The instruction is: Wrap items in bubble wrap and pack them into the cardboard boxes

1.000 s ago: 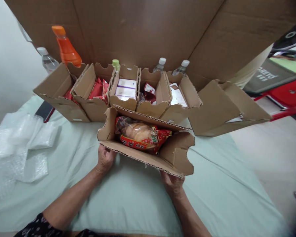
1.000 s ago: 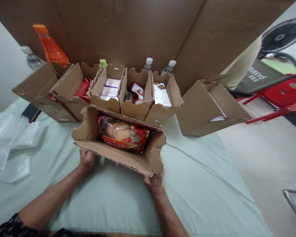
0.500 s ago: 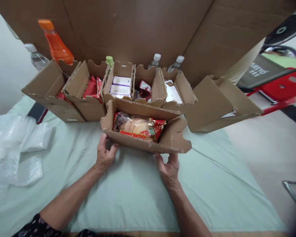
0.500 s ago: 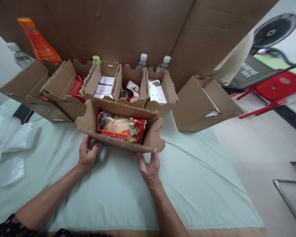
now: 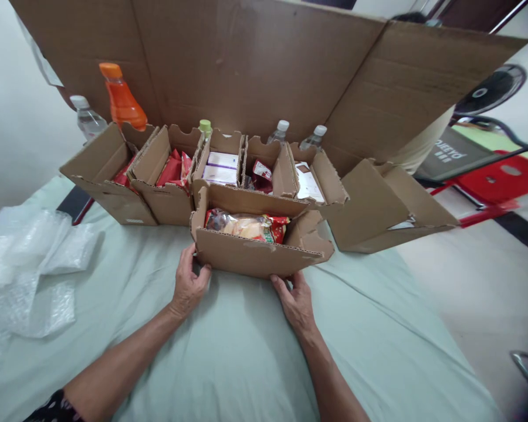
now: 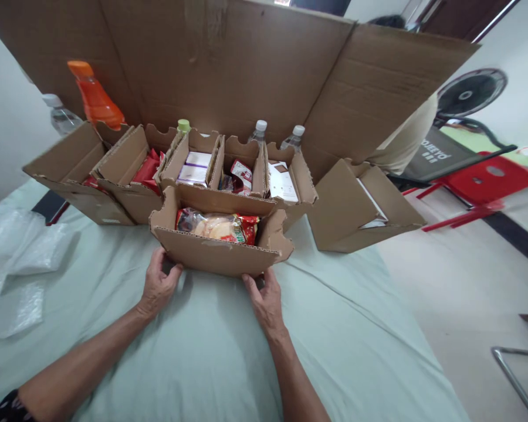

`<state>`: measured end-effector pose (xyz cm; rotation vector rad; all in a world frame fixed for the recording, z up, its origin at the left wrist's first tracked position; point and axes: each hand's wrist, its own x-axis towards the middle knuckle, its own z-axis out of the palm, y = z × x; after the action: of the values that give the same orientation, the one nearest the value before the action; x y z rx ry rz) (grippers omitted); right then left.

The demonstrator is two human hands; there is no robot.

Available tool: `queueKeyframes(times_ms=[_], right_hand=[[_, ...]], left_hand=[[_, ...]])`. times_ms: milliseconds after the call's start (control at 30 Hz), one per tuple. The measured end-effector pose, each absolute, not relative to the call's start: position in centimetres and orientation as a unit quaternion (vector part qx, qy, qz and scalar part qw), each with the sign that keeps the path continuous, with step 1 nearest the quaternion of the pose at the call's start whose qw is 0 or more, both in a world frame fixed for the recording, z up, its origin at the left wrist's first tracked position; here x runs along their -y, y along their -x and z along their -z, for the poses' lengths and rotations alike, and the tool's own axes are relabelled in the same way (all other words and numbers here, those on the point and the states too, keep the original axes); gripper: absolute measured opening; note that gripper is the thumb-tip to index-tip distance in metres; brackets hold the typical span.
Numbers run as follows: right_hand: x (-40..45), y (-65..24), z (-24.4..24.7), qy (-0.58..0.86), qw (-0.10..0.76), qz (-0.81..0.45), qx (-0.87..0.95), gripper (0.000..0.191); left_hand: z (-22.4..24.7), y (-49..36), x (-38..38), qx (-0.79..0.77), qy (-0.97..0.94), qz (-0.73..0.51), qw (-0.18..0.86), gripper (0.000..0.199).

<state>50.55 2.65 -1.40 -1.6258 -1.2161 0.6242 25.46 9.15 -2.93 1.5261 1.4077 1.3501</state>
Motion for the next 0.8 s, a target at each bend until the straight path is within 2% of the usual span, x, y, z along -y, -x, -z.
queueKeyframes(times_ms=[167,333,533,800], right_hand=[[-3.2,-50.2,1.8,0.642,0.5,-0.292,0.503,0.034],[-3.4,-51.0,2.4,0.65,0.518,-0.281,0.479,0.038],[-3.6,-51.4,2.3,0.66,0.5,-0.253,0.501,0.033],[-4.0,-51.9,3.8,0.677,0.481,-0.184,0.526,0.037]], left_hand=[[2.8,-25.2,-9.5,-0.547,-0.561,-0.527,0.329,0.041],[3.0,-25.5,-9.4,-0.534,-0.569,-0.525,0.34,0.04],[3.4,-25.7,-9.7,-0.523,-0.575,-0.533,0.334,0.039],[3.6,-25.8,-10.3,-0.508,-0.573,-0.545,0.342,0.051]])
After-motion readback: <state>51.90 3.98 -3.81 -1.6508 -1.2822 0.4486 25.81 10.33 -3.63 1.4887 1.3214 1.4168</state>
